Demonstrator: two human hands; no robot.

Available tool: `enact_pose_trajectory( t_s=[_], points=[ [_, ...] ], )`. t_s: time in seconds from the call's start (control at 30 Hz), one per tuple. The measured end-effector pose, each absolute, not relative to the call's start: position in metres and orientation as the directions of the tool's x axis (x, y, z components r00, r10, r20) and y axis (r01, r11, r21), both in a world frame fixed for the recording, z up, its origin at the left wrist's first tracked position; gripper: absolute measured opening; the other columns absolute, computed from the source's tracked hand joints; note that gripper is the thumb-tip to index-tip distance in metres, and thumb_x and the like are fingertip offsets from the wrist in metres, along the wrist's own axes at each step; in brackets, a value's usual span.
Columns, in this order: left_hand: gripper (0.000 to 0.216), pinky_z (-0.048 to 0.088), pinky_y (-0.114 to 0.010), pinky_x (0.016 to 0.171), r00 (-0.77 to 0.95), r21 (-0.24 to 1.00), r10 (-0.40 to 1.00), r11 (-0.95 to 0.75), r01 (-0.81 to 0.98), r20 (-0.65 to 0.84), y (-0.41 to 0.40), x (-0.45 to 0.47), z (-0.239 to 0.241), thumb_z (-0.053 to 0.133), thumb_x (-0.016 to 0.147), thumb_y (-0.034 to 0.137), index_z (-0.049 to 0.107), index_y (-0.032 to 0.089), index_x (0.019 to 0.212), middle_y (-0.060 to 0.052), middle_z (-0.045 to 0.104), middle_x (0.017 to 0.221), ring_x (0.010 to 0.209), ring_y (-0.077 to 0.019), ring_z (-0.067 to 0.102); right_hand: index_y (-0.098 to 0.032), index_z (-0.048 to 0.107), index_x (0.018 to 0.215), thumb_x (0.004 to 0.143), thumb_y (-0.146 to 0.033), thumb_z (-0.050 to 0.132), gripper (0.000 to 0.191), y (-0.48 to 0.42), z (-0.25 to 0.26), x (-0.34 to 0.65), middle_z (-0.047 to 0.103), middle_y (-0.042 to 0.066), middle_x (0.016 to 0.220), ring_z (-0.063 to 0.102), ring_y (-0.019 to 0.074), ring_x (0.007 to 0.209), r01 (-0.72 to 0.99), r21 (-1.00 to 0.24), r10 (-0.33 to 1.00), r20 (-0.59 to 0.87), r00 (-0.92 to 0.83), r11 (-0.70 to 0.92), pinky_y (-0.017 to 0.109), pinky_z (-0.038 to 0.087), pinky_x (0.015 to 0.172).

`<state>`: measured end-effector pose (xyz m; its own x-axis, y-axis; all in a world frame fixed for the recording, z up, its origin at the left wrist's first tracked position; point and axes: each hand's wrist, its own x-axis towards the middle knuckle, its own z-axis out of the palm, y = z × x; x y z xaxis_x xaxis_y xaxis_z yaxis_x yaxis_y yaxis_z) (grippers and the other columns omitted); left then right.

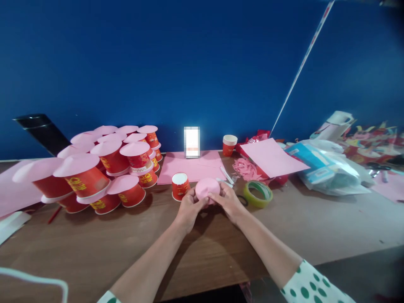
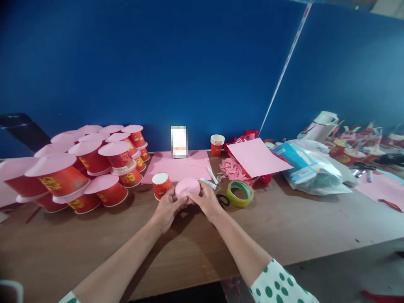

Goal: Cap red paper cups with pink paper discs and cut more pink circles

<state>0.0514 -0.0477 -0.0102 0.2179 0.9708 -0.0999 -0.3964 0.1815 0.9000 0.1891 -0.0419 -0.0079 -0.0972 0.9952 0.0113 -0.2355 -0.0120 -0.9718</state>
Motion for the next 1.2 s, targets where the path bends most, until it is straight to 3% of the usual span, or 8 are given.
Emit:
enact_pose_trajectory(
  t_s=[0.17, 0.4, 0.57, 0.73, 1.07, 1.2],
  points=[
    [0.055, 0.05, -0.022, 0.065, 0.197, 0.916, 0.977, 0.153, -0.37, -0.083, -0.0498, 0.0533, -0.0086, 0.077, 0.06, 0.028, 0.054, 0.015, 0.109, -0.007, 0.067, 0.095, 0.081, -0.0156, 0.063, -0.018, 0.054, 0.093, 0.061, -0.032, 0.074, 0.04, -0.0401, -0.0115, 0.1898, 0.064, 0.0, 0.076, 0.06, 0.0137, 0.066, -0.293, -0.956, 0.999, 0.019, -0.046, 0.004, 0.024, 0.049, 0.058],
    [0.062, 0.052, -0.024, 0.062, 0.167, 0.914, 0.98, 0.164, -0.372, -0.108, -0.0486, 0.0529, -0.0088, 0.078, 0.056, 0.026, 0.052, 0.015, 0.111, -0.009, 0.067, 0.095, 0.076, -0.0163, 0.064, -0.017, 0.053, 0.098, 0.059, -0.03, 0.075, 0.046, -0.0417, -0.0079, 0.1911, 0.063, -0.002, 0.074, 0.055, 0.0089, 0.054, -0.229, -0.973, 0.996, -0.01, -0.088, -0.03, 0.017, 0.039, 0.043],
    [0.059, 0.053, -0.025, 0.065, 0.168, 0.952, 0.984, 0.108, -0.286, -0.062, -0.0517, 0.0537, -0.0044, 0.076, 0.06, 0.025, 0.05, 0.014, 0.112, -0.009, 0.065, 0.097, 0.08, -0.0174, 0.063, -0.018, 0.053, 0.094, 0.057, -0.029, 0.077, 0.045, -0.0433, -0.0064, 0.19, 0.063, -0.002, 0.075, 0.057, 0.0108, 0.059, -0.292, -0.956, 0.996, -0.005, -0.091, -0.031, 0.021, 0.046, 0.053],
    [0.063, 0.053, -0.024, 0.065, 0.22, 0.911, 0.974, 0.136, -0.389, -0.051, -0.055, 0.0538, -0.001, 0.075, 0.063, 0.029, 0.047, 0.017, 0.118, -0.011, 0.062, 0.11, 0.088, -0.0189, 0.063, -0.018, 0.053, 0.098, 0.058, -0.033, 0.076, 0.049, -0.04, -0.0107, 0.1927, 0.063, -0.001, 0.076, 0.055, 0.0092, 0.056, -0.325, -0.944, 0.998, -0.052, -0.039, -0.061, 0.018, 0.041, 0.046],
    [0.065, 0.051, -0.026, 0.067, 0.204, 0.913, 0.977, 0.14, -0.384, -0.064, -0.0523, 0.0542, -0.0077, 0.076, 0.059, 0.026, 0.046, 0.017, 0.116, -0.009, 0.065, 0.1, 0.084, -0.0182, 0.063, -0.017, 0.057, 0.1, 0.06, -0.036, 0.074, 0.048, -0.0429, -0.0052, 0.1918, 0.065, 0.001, 0.076, 0.053, 0.0084, 0.052, -0.312, -0.945, 0.991, -0.057, -0.124, -0.093, 0.016, 0.036, 0.041],
    [0.061, 0.052, -0.026, 0.067, 0.209, 0.937, 0.977, 0.107, -0.333, -0.037, -0.0528, 0.0547, -0.0072, 0.075, 0.06, 0.022, 0.046, 0.016, 0.114, -0.009, 0.064, 0.101, 0.083, -0.018, 0.063, -0.016, 0.057, 0.098, 0.059, -0.032, 0.076, 0.047, -0.0431, -0.0038, 0.192, 0.065, 0.001, 0.077, 0.054, 0.0087, 0.055, -0.347, -0.932, 0.988, -0.057, -0.142, -0.104, 0.017, 0.041, 0.046]
  ],
)
